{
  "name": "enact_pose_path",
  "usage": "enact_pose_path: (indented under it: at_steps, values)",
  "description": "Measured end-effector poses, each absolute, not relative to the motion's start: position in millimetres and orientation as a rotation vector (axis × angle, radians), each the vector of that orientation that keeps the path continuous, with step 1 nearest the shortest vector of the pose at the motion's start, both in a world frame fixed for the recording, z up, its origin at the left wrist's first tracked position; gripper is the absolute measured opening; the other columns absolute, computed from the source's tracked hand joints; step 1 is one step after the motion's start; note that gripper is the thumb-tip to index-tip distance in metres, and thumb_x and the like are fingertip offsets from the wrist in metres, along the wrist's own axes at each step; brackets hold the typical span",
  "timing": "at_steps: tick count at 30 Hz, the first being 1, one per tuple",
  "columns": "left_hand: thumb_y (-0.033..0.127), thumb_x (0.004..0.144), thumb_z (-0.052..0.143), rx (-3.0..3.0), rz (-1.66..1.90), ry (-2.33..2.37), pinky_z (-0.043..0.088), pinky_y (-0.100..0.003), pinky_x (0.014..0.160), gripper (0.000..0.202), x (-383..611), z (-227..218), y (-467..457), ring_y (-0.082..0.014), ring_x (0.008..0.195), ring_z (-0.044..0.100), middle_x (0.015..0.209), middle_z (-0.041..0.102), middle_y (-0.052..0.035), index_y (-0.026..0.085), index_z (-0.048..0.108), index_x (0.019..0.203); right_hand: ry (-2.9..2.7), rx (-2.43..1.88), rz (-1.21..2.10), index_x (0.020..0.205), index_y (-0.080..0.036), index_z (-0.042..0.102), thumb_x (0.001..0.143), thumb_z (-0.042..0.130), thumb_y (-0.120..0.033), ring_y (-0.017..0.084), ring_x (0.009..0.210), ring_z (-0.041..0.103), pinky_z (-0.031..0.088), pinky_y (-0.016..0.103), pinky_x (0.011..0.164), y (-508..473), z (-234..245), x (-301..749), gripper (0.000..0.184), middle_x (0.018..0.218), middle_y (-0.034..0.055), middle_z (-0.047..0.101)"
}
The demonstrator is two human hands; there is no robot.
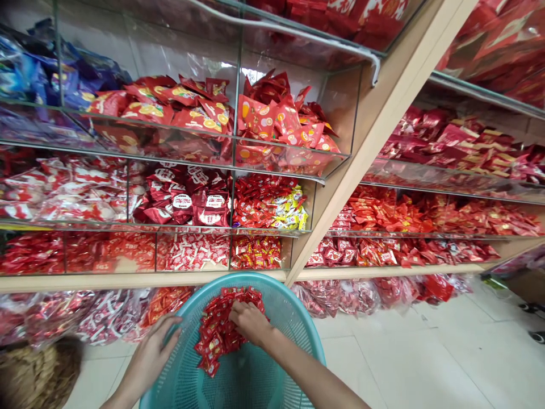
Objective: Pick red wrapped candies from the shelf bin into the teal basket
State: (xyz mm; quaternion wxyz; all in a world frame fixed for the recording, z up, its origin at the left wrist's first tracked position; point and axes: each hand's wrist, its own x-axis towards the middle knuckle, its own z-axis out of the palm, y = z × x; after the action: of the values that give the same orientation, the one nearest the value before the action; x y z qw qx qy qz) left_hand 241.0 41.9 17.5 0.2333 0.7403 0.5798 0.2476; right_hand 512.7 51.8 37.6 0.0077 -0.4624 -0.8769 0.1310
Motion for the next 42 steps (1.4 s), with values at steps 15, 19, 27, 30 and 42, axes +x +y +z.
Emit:
enact_pose_path:
  at_steps: [15, 19, 27, 30, 42]
  values:
    - [0.043, 0.087, 0.039, 2.029, 0.737, 1.576, 0.050, -0.038, 0.089, 0.031, 241.4, 17.0, 43.1, -0.0215, 0.101, 0.060, 0.114, 0.057, -0.0060, 0.024, 0.059, 0.100, -2.559, -1.823, 0.481, 0.097, -0.018, 0.055, 0.080, 0.063, -0.028, 0.020, 0.089, 0.059, 0.044, 0.029, 0.075, 48.4, 33.6, 580.2, 0.021, 0.107, 0.0066, 0.060]
    - [0.045, 0.087, 0.038, 2.023, 0.724, 1.571, 0.050, -0.038, 0.090, 0.032, 242.1, 20.0, 42.3, -0.0217, 0.103, 0.060, 0.114, 0.058, -0.0066, 0.024, 0.059, 0.100, -2.661, -1.835, 0.443, 0.102, -0.017, 0.056, 0.078, 0.065, -0.024, 0.021, 0.094, 0.061, 0.047, 0.030, 0.078, 47.7, 33.5, 563.6, 0.027, 0.113, 0.0087, 0.059]
    - [0.045, 0.088, 0.038, 2.043, 0.726, 1.567, 0.048, -0.039, 0.091, 0.031, 240.2, 17.6, 42.1, -0.0218, 0.104, 0.059, 0.114, 0.058, -0.0063, 0.024, 0.059, 0.100, -2.656, -1.886, 0.459, 0.105, -0.016, 0.053, 0.077, 0.061, -0.014, 0.021, 0.096, 0.061, 0.049, 0.030, 0.079, 50.0, 27.5, 545.3, 0.029, 0.114, 0.0094, 0.057]
    - [0.045, 0.088, 0.037, 2.039, 0.714, 1.564, 0.048, -0.039, 0.092, 0.032, 240.0, 16.6, 42.6, -0.0221, 0.106, 0.058, 0.115, 0.057, -0.0069, 0.024, 0.058, 0.101, -2.580, -1.937, 0.509, 0.106, -0.017, 0.051, 0.078, 0.059, -0.012, 0.020, 0.093, 0.063, 0.050, 0.029, 0.075, 46.9, 29.3, 545.2, 0.029, 0.116, 0.0088, 0.055]
    - [0.048, 0.085, 0.037, 2.028, 0.661, 1.577, 0.049, -0.036, 0.091, 0.037, 236.0, 10.2, 48.8, -0.0211, 0.105, 0.060, 0.116, 0.060, -0.0075, 0.024, 0.061, 0.099, -2.523, -2.025, 0.348, 0.108, -0.017, 0.053, 0.082, 0.051, -0.014, 0.023, 0.086, 0.067, 0.052, 0.031, 0.069, 44.2, 45.9, 540.1, 0.027, 0.114, 0.0108, 0.059]
